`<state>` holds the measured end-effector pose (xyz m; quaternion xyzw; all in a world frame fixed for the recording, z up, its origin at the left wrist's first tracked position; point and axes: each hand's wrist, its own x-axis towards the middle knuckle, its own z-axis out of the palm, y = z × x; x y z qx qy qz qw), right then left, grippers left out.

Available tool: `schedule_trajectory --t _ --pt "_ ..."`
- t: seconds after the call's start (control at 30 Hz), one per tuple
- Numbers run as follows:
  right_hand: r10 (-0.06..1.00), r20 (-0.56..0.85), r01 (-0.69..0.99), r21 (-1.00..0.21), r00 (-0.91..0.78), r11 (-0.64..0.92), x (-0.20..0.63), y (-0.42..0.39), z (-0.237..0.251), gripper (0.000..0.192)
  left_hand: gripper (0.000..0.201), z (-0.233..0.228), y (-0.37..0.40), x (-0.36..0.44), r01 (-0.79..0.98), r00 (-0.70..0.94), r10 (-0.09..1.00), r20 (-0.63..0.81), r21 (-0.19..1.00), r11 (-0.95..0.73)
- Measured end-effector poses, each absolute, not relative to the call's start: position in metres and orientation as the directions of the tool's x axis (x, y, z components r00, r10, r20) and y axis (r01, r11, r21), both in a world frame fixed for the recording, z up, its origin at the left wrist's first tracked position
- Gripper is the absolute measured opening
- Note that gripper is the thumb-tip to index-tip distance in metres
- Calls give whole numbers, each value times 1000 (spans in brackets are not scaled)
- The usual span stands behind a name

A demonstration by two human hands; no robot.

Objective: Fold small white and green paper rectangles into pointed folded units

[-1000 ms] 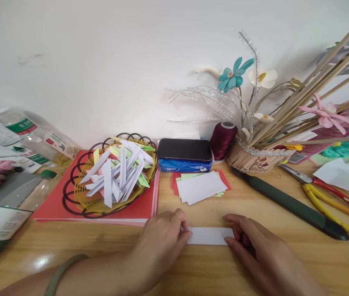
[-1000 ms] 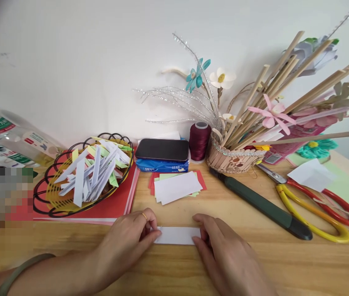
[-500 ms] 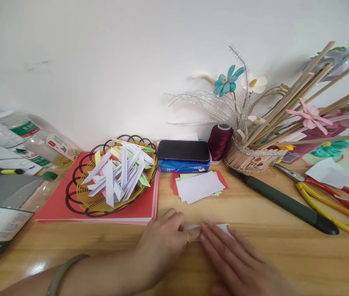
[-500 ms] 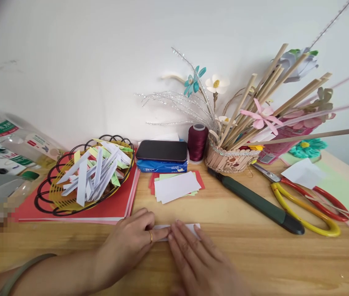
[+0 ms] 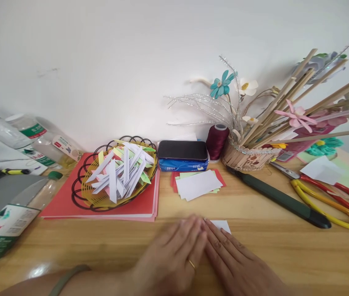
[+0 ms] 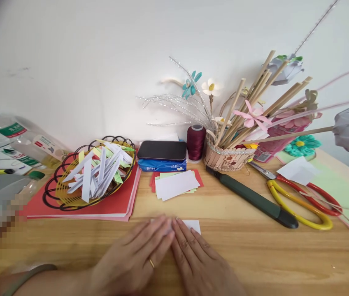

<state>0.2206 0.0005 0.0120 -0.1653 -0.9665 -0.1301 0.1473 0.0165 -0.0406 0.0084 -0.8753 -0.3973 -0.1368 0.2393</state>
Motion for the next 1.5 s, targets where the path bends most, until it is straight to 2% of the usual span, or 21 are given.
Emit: schedule_trajectory --t 0.07,0.17,0.37,0.57,0.77,0.83,1.0,1.1,1.33,1.5 --pt "295 343 363 153 -891 919 222 0 11 48 40 6 -43 20 719 694 628 352 -298 -628" --pt "313 356 377 124 -880 918 223 -1 9 49 50 1 -48 23 715 698 651 298 -318 -622" --pt "320 301 400 258 -898 880 219 -2 14 53 65 0 -55 17 708 698 670 253 -383 -593" --pt "329 302 423 337 -895 841 236 -6 10 62 51 -1 -59 16 757 644 676 357 -420 -499" --pt "358 328 468 375 -874 800 250 -10 7 79 41 7 -55 21 757 650 652 389 -399 -517" --pt "376 360 498 353 -854 792 245 -13 9 80 39 11 -49 22 756 654 647 393 -363 -545" --pt "482 483 628 201 -732 752 227 -19 9 84 45 7 -36 20 737 676 698 236 -217 -640" --pt "514 518 667 157 -683 728 219 -21 7 83 45 2 -33 20 734 679 703 209 -187 -653" --pt "408 504 555 181 -761 812 209 -19 0 94 43 3 -35 22 733 681 683 264 -233 -640" --pt "414 460 555 227 -786 801 223 -20 -1 96 41 11 -41 20 752 657 720 226 -270 -601"
